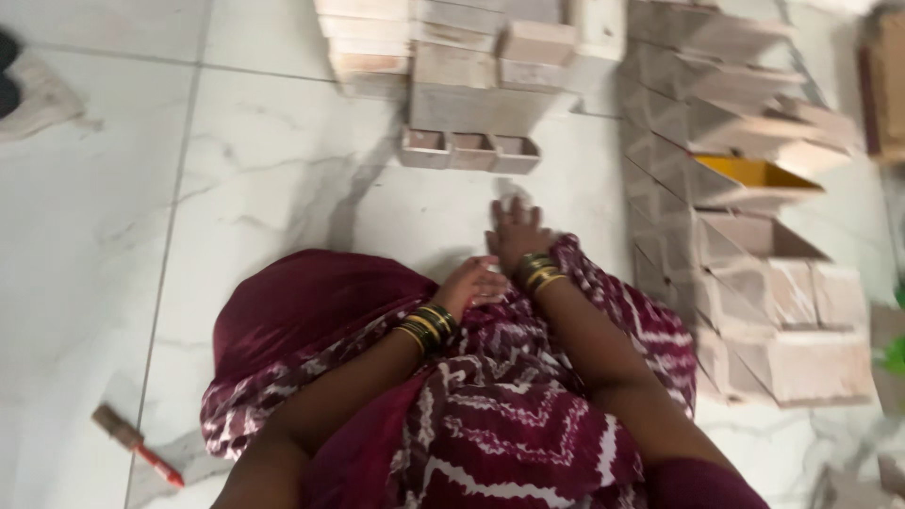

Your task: The person sits on the floor and wipes small paperboard boxes one at a time with a cloth, then stacks each cleaned box with a pile of finished boxes beside them. They continue through the pile, occasionally picking up a box with a yellow interior to wipe it as well.

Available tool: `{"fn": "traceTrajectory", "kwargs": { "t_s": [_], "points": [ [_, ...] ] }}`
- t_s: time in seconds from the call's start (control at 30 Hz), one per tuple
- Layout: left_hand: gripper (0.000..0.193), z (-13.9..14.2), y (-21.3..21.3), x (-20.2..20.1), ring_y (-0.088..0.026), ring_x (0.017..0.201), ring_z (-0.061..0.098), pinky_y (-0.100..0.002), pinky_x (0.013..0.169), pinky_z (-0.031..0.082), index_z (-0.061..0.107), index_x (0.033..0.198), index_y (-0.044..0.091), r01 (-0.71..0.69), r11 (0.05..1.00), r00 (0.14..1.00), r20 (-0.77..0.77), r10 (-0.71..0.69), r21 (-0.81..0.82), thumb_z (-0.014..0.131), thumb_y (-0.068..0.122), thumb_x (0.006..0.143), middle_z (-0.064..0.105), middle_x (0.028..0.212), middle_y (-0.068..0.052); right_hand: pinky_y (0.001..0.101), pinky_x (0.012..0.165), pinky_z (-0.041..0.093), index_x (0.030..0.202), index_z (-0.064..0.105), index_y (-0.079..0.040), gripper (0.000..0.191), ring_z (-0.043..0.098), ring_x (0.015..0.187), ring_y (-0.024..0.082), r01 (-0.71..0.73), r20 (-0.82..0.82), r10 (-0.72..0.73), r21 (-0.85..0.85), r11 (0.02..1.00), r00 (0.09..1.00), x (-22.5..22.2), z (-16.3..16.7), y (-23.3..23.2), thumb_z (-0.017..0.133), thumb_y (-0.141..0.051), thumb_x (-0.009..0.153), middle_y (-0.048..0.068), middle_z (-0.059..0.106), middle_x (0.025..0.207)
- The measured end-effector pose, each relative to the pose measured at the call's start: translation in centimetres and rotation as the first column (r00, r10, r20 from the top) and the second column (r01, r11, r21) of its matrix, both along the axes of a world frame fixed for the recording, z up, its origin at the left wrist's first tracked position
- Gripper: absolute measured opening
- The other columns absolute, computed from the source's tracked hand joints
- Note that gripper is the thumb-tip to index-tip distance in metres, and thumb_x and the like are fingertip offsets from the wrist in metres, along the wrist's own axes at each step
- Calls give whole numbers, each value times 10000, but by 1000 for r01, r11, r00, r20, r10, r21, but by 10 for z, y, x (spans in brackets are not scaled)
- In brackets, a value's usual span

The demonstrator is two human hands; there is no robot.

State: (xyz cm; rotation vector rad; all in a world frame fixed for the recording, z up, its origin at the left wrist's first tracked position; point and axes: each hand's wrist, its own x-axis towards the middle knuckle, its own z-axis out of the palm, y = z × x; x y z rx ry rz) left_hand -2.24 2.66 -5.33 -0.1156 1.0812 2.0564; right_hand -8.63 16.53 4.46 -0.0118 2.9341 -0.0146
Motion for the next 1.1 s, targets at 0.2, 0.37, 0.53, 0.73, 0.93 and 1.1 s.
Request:
{"fn": "traceTrajectory", "kwargs": {
  "t_s": [0.2,0.37,0.53,0.73,0.93,1.1],
  "points": [
    [525,6,-4,3,-318,1116,671,-455,976,575,431,1442,44,-10,1000,999,-36,11,16,446,376,1035,639,1206,-210,513,948,569,1360,590,-157,451,634,1185,388,38,97,-23,-164,986,995,19,-9,14,550,-360,960,169,582,1399],
    [508,15,-6,5,-303,1116,673,-452,981,576,428,1440,32,5,999,999,-45,-7,-40,419,361,1054,648,1200,-199,496,838,550,1088,723,-125,380,702,920,341,278,-41,-296,-243,929,954,20,35,51,646,-458,921,154,735,1035],
    [485,25,-4,6,-291,1110,681,-433,983,577,432,1432,29,24,992,997,-71,-33,-120,411,333,1055,662,1199,-194,447,818,571,1053,733,-95,389,738,844,320,391,-216,-535,-473,789,817,44,107,131,694,-460,924,169,778,867],
    [475,30,-6,8,-287,1097,680,-429,974,578,431,1431,20,19,992,997,-78,-29,-128,412,312,1057,657,1187,-194,445,703,540,1002,698,-28,305,679,776,340,300,-735,-449,-338,892,507,136,161,236,844,-287,933,170,708,950],
    [455,29,-5,11,-295,1102,678,-434,966,572,404,1442,20,20,995,996,-89,-29,-98,426,241,1044,654,1187,-201,424,723,541,1002,714,-48,224,677,810,325,249,-818,-440,-369,895,369,180,178,270,861,-194,917,130,670,977],
    [435,30,-10,16,-310,1105,686,-434,961,585,405,1432,4,4,997,996,-90,-11,-75,434,198,1043,659,1197,-224,458,739,540,1008,719,-56,227,681,865,348,261,-874,-344,-263,929,343,182,183,275,858,-167,867,122,681,1027]
  ]
}}
